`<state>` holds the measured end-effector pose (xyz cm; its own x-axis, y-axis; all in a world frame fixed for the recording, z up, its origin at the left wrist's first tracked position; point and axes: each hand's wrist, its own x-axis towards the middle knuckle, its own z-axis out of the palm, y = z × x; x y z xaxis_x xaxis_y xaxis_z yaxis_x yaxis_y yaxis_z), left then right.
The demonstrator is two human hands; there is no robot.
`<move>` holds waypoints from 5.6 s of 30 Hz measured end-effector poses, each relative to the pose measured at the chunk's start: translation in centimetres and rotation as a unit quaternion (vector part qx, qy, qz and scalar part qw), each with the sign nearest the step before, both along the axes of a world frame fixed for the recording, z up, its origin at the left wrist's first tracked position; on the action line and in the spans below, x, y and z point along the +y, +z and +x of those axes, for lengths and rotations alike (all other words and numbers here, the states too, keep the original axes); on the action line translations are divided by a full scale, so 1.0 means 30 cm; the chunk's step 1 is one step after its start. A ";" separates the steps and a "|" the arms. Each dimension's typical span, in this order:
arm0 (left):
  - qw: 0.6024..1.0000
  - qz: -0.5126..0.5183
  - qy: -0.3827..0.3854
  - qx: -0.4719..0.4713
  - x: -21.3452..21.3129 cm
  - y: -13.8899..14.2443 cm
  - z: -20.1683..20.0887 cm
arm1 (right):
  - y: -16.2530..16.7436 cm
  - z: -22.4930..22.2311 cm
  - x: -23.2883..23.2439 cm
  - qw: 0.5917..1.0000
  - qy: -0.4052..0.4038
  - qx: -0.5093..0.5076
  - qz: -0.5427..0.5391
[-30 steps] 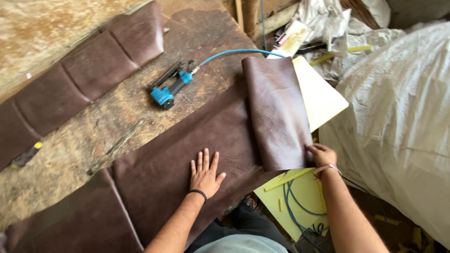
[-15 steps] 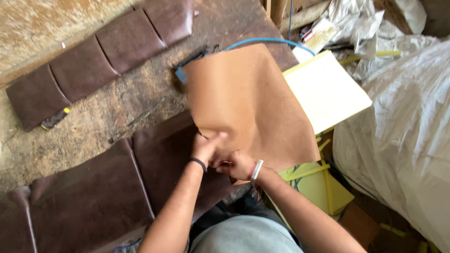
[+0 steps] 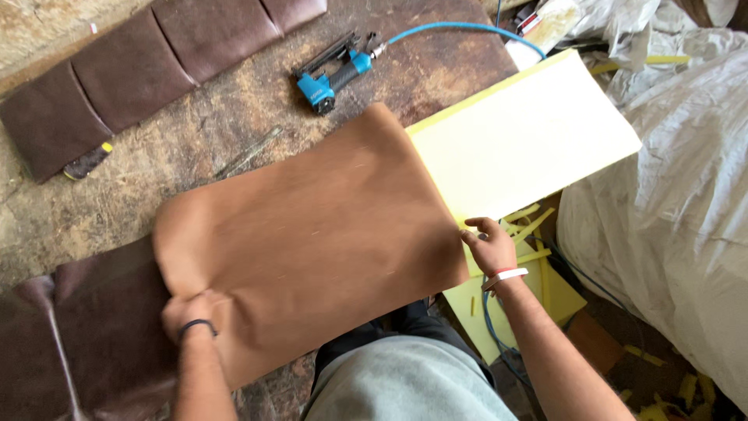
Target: The person lays a brown fabric over a yellow foam cushion, smooths and aligns it, and trims the excess with scissors. The person also briefly answers a phone call while continuing to adjust the fabric.
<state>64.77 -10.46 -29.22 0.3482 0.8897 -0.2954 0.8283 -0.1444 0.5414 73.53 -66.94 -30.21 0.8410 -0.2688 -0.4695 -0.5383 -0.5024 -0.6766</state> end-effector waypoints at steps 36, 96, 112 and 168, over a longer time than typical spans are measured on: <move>0.496 0.066 -0.851 0.160 -0.923 0.112 1.364 | -0.052 -0.189 0.189 0.981 -0.141 0.034 0.129; 0.682 -0.382 -0.598 -0.178 -0.847 -0.160 1.361 | -0.182 -0.362 0.376 0.715 -0.601 -0.159 0.321; 0.434 0.044 -0.832 -0.342 -1.064 -0.080 0.817 | -0.184 -0.338 0.365 0.714 -0.624 -0.147 0.282; 0.495 0.209 -0.842 -0.038 -0.934 -0.215 0.924 | -0.184 -0.345 0.276 0.758 -0.544 -0.124 0.336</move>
<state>92.50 -38.47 -35.67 0.6960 -0.7048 -0.1369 -0.6793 -0.7082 0.1926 63.18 -58.65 -35.74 0.3775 -0.6377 -0.6714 -0.2000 0.6519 -0.7315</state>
